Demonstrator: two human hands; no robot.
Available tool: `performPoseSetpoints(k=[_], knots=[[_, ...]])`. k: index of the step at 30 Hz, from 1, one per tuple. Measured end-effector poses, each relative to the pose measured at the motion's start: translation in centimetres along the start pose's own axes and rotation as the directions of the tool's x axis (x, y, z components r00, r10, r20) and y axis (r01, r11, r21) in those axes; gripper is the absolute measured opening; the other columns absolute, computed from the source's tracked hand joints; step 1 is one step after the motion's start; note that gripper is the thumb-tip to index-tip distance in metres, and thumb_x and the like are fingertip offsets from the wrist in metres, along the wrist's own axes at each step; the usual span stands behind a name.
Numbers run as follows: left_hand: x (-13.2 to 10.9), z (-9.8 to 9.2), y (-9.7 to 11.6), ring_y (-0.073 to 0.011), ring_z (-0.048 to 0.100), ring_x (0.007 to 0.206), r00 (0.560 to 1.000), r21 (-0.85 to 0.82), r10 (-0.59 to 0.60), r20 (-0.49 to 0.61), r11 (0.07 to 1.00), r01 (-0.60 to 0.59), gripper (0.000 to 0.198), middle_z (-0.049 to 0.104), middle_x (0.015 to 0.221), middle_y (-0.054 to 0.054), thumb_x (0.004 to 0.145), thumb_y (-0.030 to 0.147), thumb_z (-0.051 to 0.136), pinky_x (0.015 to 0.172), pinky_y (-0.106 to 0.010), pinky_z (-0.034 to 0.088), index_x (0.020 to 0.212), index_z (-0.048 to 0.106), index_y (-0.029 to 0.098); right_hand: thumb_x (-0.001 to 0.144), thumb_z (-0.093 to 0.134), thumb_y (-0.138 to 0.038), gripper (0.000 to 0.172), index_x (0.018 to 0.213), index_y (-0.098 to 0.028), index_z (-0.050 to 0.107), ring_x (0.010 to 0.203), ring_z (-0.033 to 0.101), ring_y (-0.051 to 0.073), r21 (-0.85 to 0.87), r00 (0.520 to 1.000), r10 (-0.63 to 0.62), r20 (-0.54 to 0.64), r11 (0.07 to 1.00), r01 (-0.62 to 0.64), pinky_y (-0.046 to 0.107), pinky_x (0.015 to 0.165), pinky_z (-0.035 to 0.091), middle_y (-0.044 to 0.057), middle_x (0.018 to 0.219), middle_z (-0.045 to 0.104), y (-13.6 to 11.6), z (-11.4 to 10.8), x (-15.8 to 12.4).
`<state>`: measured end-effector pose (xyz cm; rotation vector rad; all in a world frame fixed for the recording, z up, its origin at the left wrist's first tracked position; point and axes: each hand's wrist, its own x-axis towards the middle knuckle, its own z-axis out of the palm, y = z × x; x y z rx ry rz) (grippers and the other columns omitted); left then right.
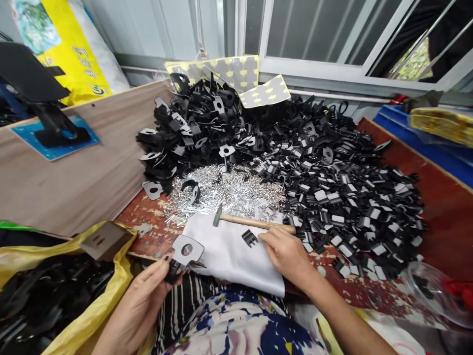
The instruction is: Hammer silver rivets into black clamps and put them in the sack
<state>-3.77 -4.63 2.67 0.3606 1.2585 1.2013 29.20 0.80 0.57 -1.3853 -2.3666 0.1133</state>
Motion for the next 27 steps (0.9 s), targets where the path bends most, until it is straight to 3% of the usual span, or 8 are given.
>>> performPoseSetpoints(k=[3, 5, 10, 13, 15, 19, 23, 27], knots=[[-0.3, -0.1, 0.3, -0.0343, 0.069, 0.115, 0.998, -0.007, -0.042, -0.052, 0.999, 0.041, 0.053, 0.079, 0.116, -0.011, 0.056, 0.041, 0.097, 0.083, -0.033, 0.062, 0.102, 0.081, 0.018, 0.098, 0.053, -0.006, 0.04, 0.13, -0.025, 0.066, 0.128, 0.056, 0.025, 0.017, 0.967, -0.246, 0.069, 0.969, 0.246, 0.044, 0.102, 0.05, 0.007, 0.132, 0.069, 0.7, -0.2, 0.6], [-0.5, 0.0, 0.4, -0.0357, 0.064, 0.125, 0.995, 0.013, -0.043, -0.093, 0.999, 0.044, 0.058, 0.077, 0.122, -0.011, 0.056, 0.04, 0.095, 0.088, -0.034, 0.062, 0.108, 0.08, 0.02, 0.099, 0.056, -0.009, 0.042, 0.135, -0.028, 0.063, 0.136, 0.05, 0.026, 0.037, 0.931, -0.352, 0.093, 0.936, 0.35, 0.048, 0.106, 0.047, 0.005, 0.14, 0.067, 0.9, 0.2, 1.4], [-0.7, -0.2, -0.1, -0.0366, 0.045, 0.145, 0.993, 0.125, 0.057, -0.103, 0.991, -0.044, 0.052, 0.062, 0.147, -0.005, 0.052, 0.042, 0.095, 0.098, -0.031, 0.058, 0.099, 0.082, 0.024, 0.1, 0.06, -0.015, 0.033, 0.13, -0.025, 0.066, 0.12, 0.059, 0.024, 0.092, 0.912, -0.402, 0.083, 0.914, 0.395, 0.044, 0.1, 0.047, 0.006, 0.126, 0.073, 0.8, 1.7, 3.3], [-0.5, -0.2, -0.6, -0.0367, 0.038, 0.148, 0.988, 0.297, 0.151, -0.027, 0.945, -0.136, 0.03, 0.062, 0.141, -0.009, 0.057, 0.043, 0.094, 0.104, -0.029, 0.053, 0.066, 0.077, 0.019, 0.098, 0.057, -0.011, 0.029, 0.122, -0.023, 0.07, 0.102, 0.064, 0.022, 0.18, 0.941, -0.332, 0.06, 0.931, 0.317, 0.042, 0.094, 0.047, 0.007, 0.108, 0.077, 0.3, 2.5, 4.3], [-0.3, 0.1, -0.8, -0.0352, 0.035, 0.149, 0.977, 0.391, 0.201, 0.077, 0.895, -0.215, 0.036, 0.069, 0.119, -0.013, 0.064, 0.046, 0.09, 0.106, -0.027, 0.05, 0.051, 0.07, 0.019, 0.094, 0.062, -0.011, 0.025, 0.112, -0.023, 0.074, 0.093, 0.067, 0.02, 0.332, 0.983, -0.185, 0.009, 0.928, 0.172, 0.04, 0.09, 0.049, 0.005, 0.099, 0.077, -0.4, 2.6, 5.0], [-0.1, 2.3, -0.9, -0.0347, 0.049, 0.131, 0.968, 0.392, 0.195, 0.16, 0.887, -0.244, 0.032, 0.066, 0.098, -0.013, 0.065, 0.046, 0.089, 0.086, -0.025, 0.058, 0.056, 0.075, 0.019, 0.088, 0.069, -0.019, 0.014, 0.095, -0.026, 0.078, 0.089, 0.07, 0.018, 0.618, 0.991, 0.123, -0.061, 0.784, -0.059, 0.039, 0.087, 0.056, 0.001, 0.093, 0.078, -2.2, 1.4, 5.8], [0.1, 5.8, -0.8, -0.0239, 0.059, 0.089, 0.965, 0.249, 0.107, 0.241, 0.954, -0.168, 0.032, 0.059, 0.114, -0.011, 0.064, 0.045, 0.091, 0.066, -0.03, 0.061, 0.071, 0.081, 0.016, 0.089, 0.063, -0.017, 0.02, 0.099, -0.027, 0.077, 0.091, 0.073, 0.018, 0.619, 0.961, 0.126, -0.247, 0.784, 0.056, 0.056, 0.114, 0.043, -0.001, 0.096, 0.079, -4.6, 0.2, 5.7], [0.1, 8.5, -0.8, -0.0186, 0.056, 0.079, 0.913, 0.112, 0.054, 0.405, 0.988, -0.109, 0.031, 0.059, 0.1, -0.009, 0.069, 0.042, 0.09, 0.064, -0.028, 0.061, 0.08, 0.081, 0.015, 0.089, 0.062, -0.013, 0.021, 0.097, -0.026, 0.076, 0.09, 0.074, 0.019, 0.535, 0.924, 0.092, -0.372, 0.834, 0.132, 0.063, 0.124, 0.024, -0.001, 0.094, 0.079, -6.4, 0.0, 5.4]])
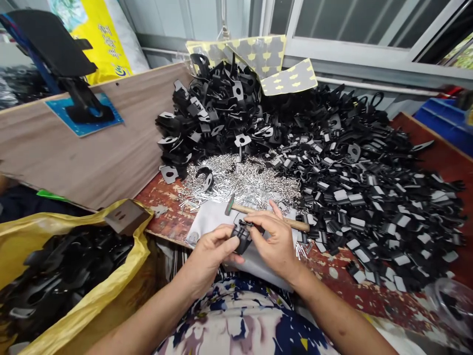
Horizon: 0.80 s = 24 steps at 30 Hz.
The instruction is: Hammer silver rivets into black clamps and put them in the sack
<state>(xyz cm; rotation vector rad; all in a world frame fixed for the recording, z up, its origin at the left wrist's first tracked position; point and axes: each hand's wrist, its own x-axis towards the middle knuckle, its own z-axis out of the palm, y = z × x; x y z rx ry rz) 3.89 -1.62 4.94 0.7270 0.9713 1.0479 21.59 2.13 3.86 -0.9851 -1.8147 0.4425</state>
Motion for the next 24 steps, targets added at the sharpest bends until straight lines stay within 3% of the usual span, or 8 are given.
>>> performPoseSetpoints(k=[8, 11, 14, 17, 19, 20, 22, 24], knots=[[0.2, 0.3, -0.6, -0.0164, 0.06, 0.081, 0.993, -0.019, 0.088, 0.074, 0.996, -0.086, 0.026, 0.059, 0.102, -0.008, 0.077, 0.041, 0.086, 0.066, -0.026, 0.062, 0.085, 0.082, 0.016, 0.09, 0.058, -0.012, 0.021, 0.097, -0.027, 0.072, 0.087, 0.073, 0.02, -0.035, 0.999, -0.052, -0.004, 0.998, 0.052, 0.063, 0.126, 0.019, -0.002, 0.089, 0.078, -1.0, 0.0, -0.6], [-0.1, -0.4, -0.9, -0.0158, 0.061, 0.081, 0.989, 0.0, 0.103, 0.106, 0.995, -0.104, 0.023, 0.058, 0.104, -0.007, 0.08, 0.04, 0.084, 0.066, -0.026, 0.063, 0.088, 0.082, 0.018, 0.09, 0.057, -0.011, 0.026, 0.106, -0.027, 0.07, 0.09, 0.072, 0.021, -0.008, 0.993, -0.114, 0.03, 0.993, 0.114, 0.061, 0.123, 0.027, -0.001, 0.092, 0.077, -1.4, 0.0, -1.2], [-0.3, -1.1, -1.0, -0.0158, 0.06, 0.08, 0.991, 0.06, 0.102, 0.09, 0.992, -0.107, 0.024, 0.054, 0.111, -0.008, 0.079, 0.04, 0.084, 0.063, -0.027, 0.063, 0.084, 0.081, 0.017, 0.091, 0.056, -0.012, 0.027, 0.109, -0.026, 0.069, 0.091, 0.072, 0.02, 0.137, 0.994, -0.001, 0.11, 0.99, -0.015, 0.053, 0.117, 0.039, 0.001, 0.098, 0.077, -1.7, 0.4, -2.2], [-0.3, -1.7, -1.1, -0.0169, 0.062, 0.083, 0.992, 0.17, 0.111, 0.067, 0.978, -0.121, 0.026, 0.046, 0.139, -0.011, 0.08, 0.042, 0.083, 0.061, -0.028, 0.063, 0.08, 0.08, 0.016, 0.09, 0.057, -0.015, 0.023, 0.108, -0.024, 0.068, 0.087, 0.072, 0.017, 0.254, 0.97, 0.156, 0.186, 0.946, -0.201, 0.048, 0.119, 0.037, 0.0, 0.095, 0.077, -1.8, 1.1, -3.1], [-0.1, -2.1, -1.2, -0.0162, 0.064, 0.082, 0.991, 0.232, 0.104, 0.079, 0.965, -0.119, 0.026, 0.041, 0.152, -0.01, 0.082, 0.042, 0.081, 0.061, -0.027, 0.061, 0.08, 0.08, 0.016, 0.09, 0.059, -0.016, 0.024, 0.111, -0.024, 0.068, 0.087, 0.072, 0.017, 0.275, 0.953, 0.18, 0.245, 0.929, -0.247, 0.047, 0.121, 0.035, -0.001, 0.095, 0.076, -1.5, 1.1, -3.2], [0.0, -2.3, -1.3, -0.0146, 0.063, 0.078, 0.992, 0.249, 0.093, 0.085, 0.962, -0.112, 0.026, 0.046, 0.15, -0.01, 0.083, 0.042, 0.08, 0.06, -0.025, 0.059, 0.081, 0.08, 0.017, 0.09, 0.059, -0.016, 0.025, 0.113, -0.024, 0.068, 0.088, 0.072, 0.017, 0.262, 0.943, 0.167, 0.288, 0.933, -0.246, 0.047, 0.12, 0.036, -0.001, 0.096, 0.076, -1.2, 0.8, -3.1], [0.1, -2.7, -1.5, -0.0113, 0.06, 0.069, 0.995, 0.255, 0.068, 0.073, 0.963, -0.084, 0.025, 0.064, 0.124, -0.01, 0.082, 0.043, 0.08, 0.06, -0.022, 0.054, 0.082, 0.08, 0.018, 0.091, 0.057, -0.015, 0.027, 0.112, -0.026, 0.069, 0.089, 0.071, 0.017, 0.177, 0.937, 0.111, 0.332, 0.968, -0.178, 0.046, 0.114, 0.041, -0.002, 0.096, 0.076, -0.1, -0.6, -2.6], [0.0, -3.3, -1.5, -0.0087, 0.055, 0.06, 0.998, 0.223, 0.053, 0.013, 0.973, -0.055, 0.025, 0.069, 0.094, -0.004, 0.08, 0.044, 0.083, 0.06, -0.02, 0.05, 0.081, 0.079, 0.019, 0.094, 0.054, -0.015, 0.025, 0.108, -0.025, 0.071, 0.09, 0.068, 0.019, -0.055, 0.954, 0.085, 0.289, 0.996, -0.072, 0.046, 0.103, 0.045, 0.0, 0.095, 0.076, 1.6, -2.8, -2.0]])
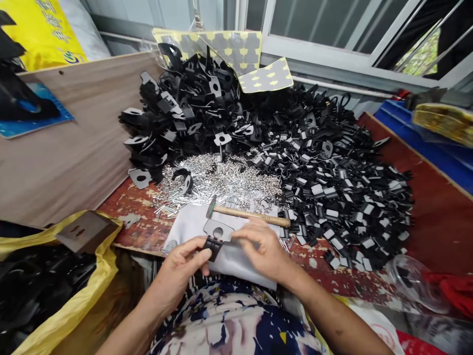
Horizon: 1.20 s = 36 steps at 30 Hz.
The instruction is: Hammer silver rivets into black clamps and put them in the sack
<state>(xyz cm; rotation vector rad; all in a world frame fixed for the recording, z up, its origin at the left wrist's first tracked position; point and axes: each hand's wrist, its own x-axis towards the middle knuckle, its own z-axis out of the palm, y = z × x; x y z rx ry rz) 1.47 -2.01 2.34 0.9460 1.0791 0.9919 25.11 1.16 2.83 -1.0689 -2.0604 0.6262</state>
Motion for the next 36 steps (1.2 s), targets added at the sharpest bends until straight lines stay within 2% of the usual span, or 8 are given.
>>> performPoseSetpoints(k=[3, 6, 16, 20, 25, 29, 32, 36], knots=[[-0.5, -0.7, 0.1, -0.0085, 0.055, 0.059, 0.994, -0.071, -0.037, -0.107, 0.997, 0.029, 0.029, 0.067, 0.083, -0.001, 0.073, 0.046, 0.088, 0.061, -0.02, 0.049, 0.077, 0.077, 0.019, 0.095, 0.061, -0.022, 0.014, 0.105, -0.021, 0.072, 0.096, 0.062, 0.027, -0.502, 0.992, 0.079, -0.101, 0.857, -0.119, 0.048, 0.093, 0.042, 0.008, 0.098, 0.073, 3.2, -3.0, -0.6], [-1.0, -1.2, 0.1, -0.0113, 0.059, 0.063, 0.989, -0.102, -0.092, -0.119, 0.992, 0.08, 0.033, 0.067, 0.085, -0.002, 0.071, 0.047, 0.09, 0.063, -0.021, 0.052, 0.076, 0.077, 0.018, 0.09, 0.073, -0.027, 0.015, 0.102, -0.019, 0.07, 0.096, 0.058, 0.03, -0.71, 0.98, 0.188, -0.063, 0.681, -0.176, 0.046, 0.089, 0.039, 0.01, 0.097, 0.07, 5.0, -4.0, -1.9], [-1.1, -1.6, -0.9, -0.0128, 0.061, 0.063, 0.976, -0.154, -0.192, -0.102, 0.973, 0.175, 0.033, 0.064, 0.085, -0.002, 0.072, 0.044, 0.09, 0.061, -0.022, 0.055, 0.077, 0.073, 0.017, 0.099, 0.065, -0.032, 0.013, 0.089, -0.026, 0.072, 0.081, 0.064, 0.017, -0.398, 0.943, 0.3, 0.144, 0.89, -0.222, 0.033, 0.083, 0.039, -0.002, 0.086, 0.073, 4.4, -4.4, -3.1], [-1.3, -1.7, -1.3, -0.0124, 0.058, 0.064, 0.976, -0.139, -0.201, -0.078, 0.972, 0.189, 0.033, 0.064, 0.086, -0.002, 0.075, 0.045, 0.088, 0.061, -0.022, 0.053, 0.078, 0.072, 0.016, 0.098, 0.062, -0.023, 0.01, 0.101, -0.025, 0.072, 0.091, 0.065, 0.019, -0.523, 0.969, 0.245, -0.03, 0.822, -0.224, 0.031, 0.084, 0.042, 0.002, 0.097, 0.072, 6.8, -4.5, -1.5], [-1.6, -1.4, -1.3, -0.0115, 0.055, 0.063, 0.977, -0.131, -0.211, -0.034, 0.97, 0.205, 0.036, 0.062, 0.081, -0.001, 0.074, 0.048, 0.087, 0.06, -0.021, 0.05, 0.076, 0.072, 0.016, 0.096, 0.066, -0.025, 0.008, 0.102, -0.026, 0.072, 0.091, 0.063, 0.016, -0.653, 0.983, 0.185, 0.004, 0.745, -0.137, 0.025, 0.078, 0.044, 0.002, 0.1, 0.066, 9.3, -4.1, 2.2], [-2.0, -1.2, -0.8, -0.0121, 0.055, 0.064, 0.975, -0.135, -0.219, -0.045, 0.968, 0.211, 0.037, 0.064, 0.084, -0.003, 0.072, 0.049, 0.088, 0.06, -0.023, 0.05, 0.077, 0.072, 0.016, 0.101, 0.054, -0.021, 0.019, 0.093, -0.02, 0.071, 0.092, 0.059, 0.022, -0.75, 0.974, 0.186, -0.128, 0.624, -0.218, 0.033, 0.073, 0.04, 0.008, 0.098, 0.066, 10.1, -5.5, 4.8], [-2.3, -0.9, -0.4, -0.0111, 0.053, 0.063, 0.973, -0.165, -0.205, -0.103, 0.969, 0.186, 0.035, 0.063, 0.082, -0.001, 0.073, 0.047, 0.088, 0.06, -0.021, 0.049, 0.076, 0.071, 0.016, 0.101, 0.046, -0.015, 0.026, 0.106, -0.016, 0.071, 0.094, 0.055, 0.028, -0.787, 0.973, 0.146, -0.181, 0.571, -0.232, 0.038, 0.076, 0.035, 0.014, 0.1, 0.066, 9.6, -5.9, 5.7], [-2.2, -0.5, -0.4, -0.0107, 0.052, 0.06, 0.97, -0.19, -0.204, -0.134, 0.966, 0.177, 0.036, 0.059, 0.076, 0.001, 0.07, 0.046, 0.09, 0.058, -0.021, 0.048, 0.072, 0.07, 0.016, 0.098, 0.053, -0.013, 0.023, 0.108, -0.021, 0.072, 0.099, 0.053, 0.025, -0.769, 1.0, 0.008, 0.026, 0.64, 0.015, 0.039, 0.085, 0.034, 0.01, 0.105, 0.069, 8.9, -4.1, 6.6]])
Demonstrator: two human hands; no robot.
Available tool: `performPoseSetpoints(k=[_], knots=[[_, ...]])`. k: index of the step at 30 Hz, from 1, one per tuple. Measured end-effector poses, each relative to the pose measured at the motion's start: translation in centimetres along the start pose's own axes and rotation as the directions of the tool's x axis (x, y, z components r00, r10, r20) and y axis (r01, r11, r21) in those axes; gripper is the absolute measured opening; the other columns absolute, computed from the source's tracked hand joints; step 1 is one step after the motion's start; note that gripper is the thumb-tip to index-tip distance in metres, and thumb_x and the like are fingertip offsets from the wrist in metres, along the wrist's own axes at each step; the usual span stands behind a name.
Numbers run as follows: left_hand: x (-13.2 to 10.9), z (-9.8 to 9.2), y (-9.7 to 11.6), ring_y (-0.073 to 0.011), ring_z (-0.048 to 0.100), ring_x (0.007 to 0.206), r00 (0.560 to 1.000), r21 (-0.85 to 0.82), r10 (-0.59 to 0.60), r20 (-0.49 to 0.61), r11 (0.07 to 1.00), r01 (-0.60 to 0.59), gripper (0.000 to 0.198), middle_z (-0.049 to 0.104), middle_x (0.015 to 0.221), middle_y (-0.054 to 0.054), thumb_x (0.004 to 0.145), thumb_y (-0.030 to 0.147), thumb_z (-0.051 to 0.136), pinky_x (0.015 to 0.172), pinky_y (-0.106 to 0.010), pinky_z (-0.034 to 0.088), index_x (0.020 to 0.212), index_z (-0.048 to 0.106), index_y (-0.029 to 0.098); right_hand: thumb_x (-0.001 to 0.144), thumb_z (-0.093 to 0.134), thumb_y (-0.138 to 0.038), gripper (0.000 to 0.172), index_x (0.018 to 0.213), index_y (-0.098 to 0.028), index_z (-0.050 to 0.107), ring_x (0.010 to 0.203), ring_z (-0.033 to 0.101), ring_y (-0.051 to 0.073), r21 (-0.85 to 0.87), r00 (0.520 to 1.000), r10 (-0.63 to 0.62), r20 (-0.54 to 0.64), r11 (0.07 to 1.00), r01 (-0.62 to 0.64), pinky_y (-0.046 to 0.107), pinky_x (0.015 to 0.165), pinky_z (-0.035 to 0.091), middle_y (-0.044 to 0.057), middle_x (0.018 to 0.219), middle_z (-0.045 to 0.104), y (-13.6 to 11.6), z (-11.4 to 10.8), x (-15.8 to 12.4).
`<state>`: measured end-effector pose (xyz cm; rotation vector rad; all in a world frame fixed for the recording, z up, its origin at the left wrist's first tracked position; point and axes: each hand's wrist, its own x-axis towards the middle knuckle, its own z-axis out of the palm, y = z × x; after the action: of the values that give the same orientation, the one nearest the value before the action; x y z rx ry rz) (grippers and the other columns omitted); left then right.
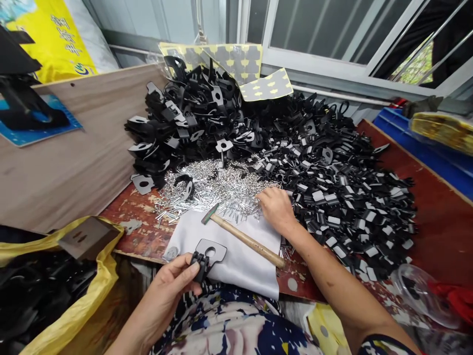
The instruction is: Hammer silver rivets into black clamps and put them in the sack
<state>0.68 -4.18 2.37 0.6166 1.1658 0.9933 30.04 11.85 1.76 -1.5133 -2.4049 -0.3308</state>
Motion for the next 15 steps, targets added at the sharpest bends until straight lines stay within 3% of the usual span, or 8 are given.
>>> performPoseSetpoints(k=[2, 5, 8, 10, 12, 15], knots=[[0.2, -0.1, -0.2, -0.0104, 0.053, 0.06, 1.0, -0.005, 0.003, 0.021, 1.0, -0.003, 0.035, 0.058, 0.076, 0.001, 0.072, 0.046, 0.089, 0.057, -0.021, 0.048, 0.073, 0.07, 0.016, 0.098, 0.055, -0.013, 0.022, 0.098, -0.024, 0.074, 0.101, 0.053, 0.023, 0.093, 0.987, -0.15, 0.049, 0.985, 0.145, 0.04, 0.094, 0.033, 0.006, 0.102, 0.072, -0.7, 0.7, 0.7], [0.5, -0.6, -0.5, -0.0099, 0.054, 0.06, 0.997, 0.001, 0.0, 0.082, 1.0, 0.0, 0.032, 0.058, 0.077, 0.001, 0.076, 0.045, 0.086, 0.058, -0.02, 0.048, 0.075, 0.071, 0.017, 0.098, 0.055, -0.01, 0.026, 0.089, -0.025, 0.074, 0.097, 0.054, 0.021, 0.178, 0.968, -0.239, 0.078, 0.958, 0.223, 0.045, 0.107, 0.027, 0.002, 0.091, 0.074, -0.7, 1.4, 1.5], [0.6, -0.9, -0.4, -0.0093, 0.055, 0.06, 0.996, 0.004, -0.008, 0.091, 1.0, 0.008, 0.032, 0.057, 0.076, 0.002, 0.077, 0.045, 0.086, 0.058, -0.02, 0.047, 0.076, 0.07, 0.017, 0.095, 0.057, -0.011, 0.023, 0.087, -0.023, 0.074, 0.095, 0.057, 0.02, 0.304, 0.974, -0.224, 0.032, 0.931, 0.204, 0.047, 0.109, 0.029, 0.002, 0.089, 0.075, -0.2, 1.2, 1.7], [0.7, -0.7, -0.2, -0.0092, 0.056, 0.059, 0.996, 0.01, -0.008, 0.084, 1.0, 0.007, 0.034, 0.056, 0.075, 0.003, 0.075, 0.045, 0.087, 0.058, -0.02, 0.046, 0.075, 0.069, 0.017, 0.094, 0.059, -0.015, 0.018, 0.09, -0.022, 0.075, 0.095, 0.06, 0.02, 0.492, 0.991, -0.13, -0.036, 0.861, 0.131, 0.044, 0.103, 0.038, 0.004, 0.093, 0.075, -0.1, 0.8, 1.5], [1.0, -0.2, 0.2, -0.0097, 0.057, 0.059, 0.995, 0.028, -0.004, 0.104, 1.0, 0.001, 0.035, 0.056, 0.075, 0.003, 0.075, 0.046, 0.086, 0.059, -0.02, 0.046, 0.074, 0.068, 0.016, 0.092, 0.063, -0.021, 0.013, 0.09, -0.022, 0.075, 0.096, 0.064, 0.021, 0.73, 0.998, 0.026, -0.065, 0.682, 0.03, 0.042, 0.096, 0.045, 0.005, 0.097, 0.075, -0.3, 0.3, 1.1], [1.8, 0.7, 0.6, -0.0109, 0.057, 0.059, 0.991, 0.083, 0.038, 0.127, 0.995, -0.049, 0.034, 0.056, 0.075, 0.002, 0.078, 0.046, 0.083, 0.062, -0.022, 0.047, 0.075, 0.067, 0.017, 0.084, 0.072, -0.032, 0.01, 0.084, -0.022, 0.075, 0.097, 0.068, 0.021, 0.957, 0.975, 0.211, 0.069, 0.264, -0.124, 0.039, 0.089, 0.052, 0.006, 0.102, 0.076, -1.3, -0.2, 0.3]])
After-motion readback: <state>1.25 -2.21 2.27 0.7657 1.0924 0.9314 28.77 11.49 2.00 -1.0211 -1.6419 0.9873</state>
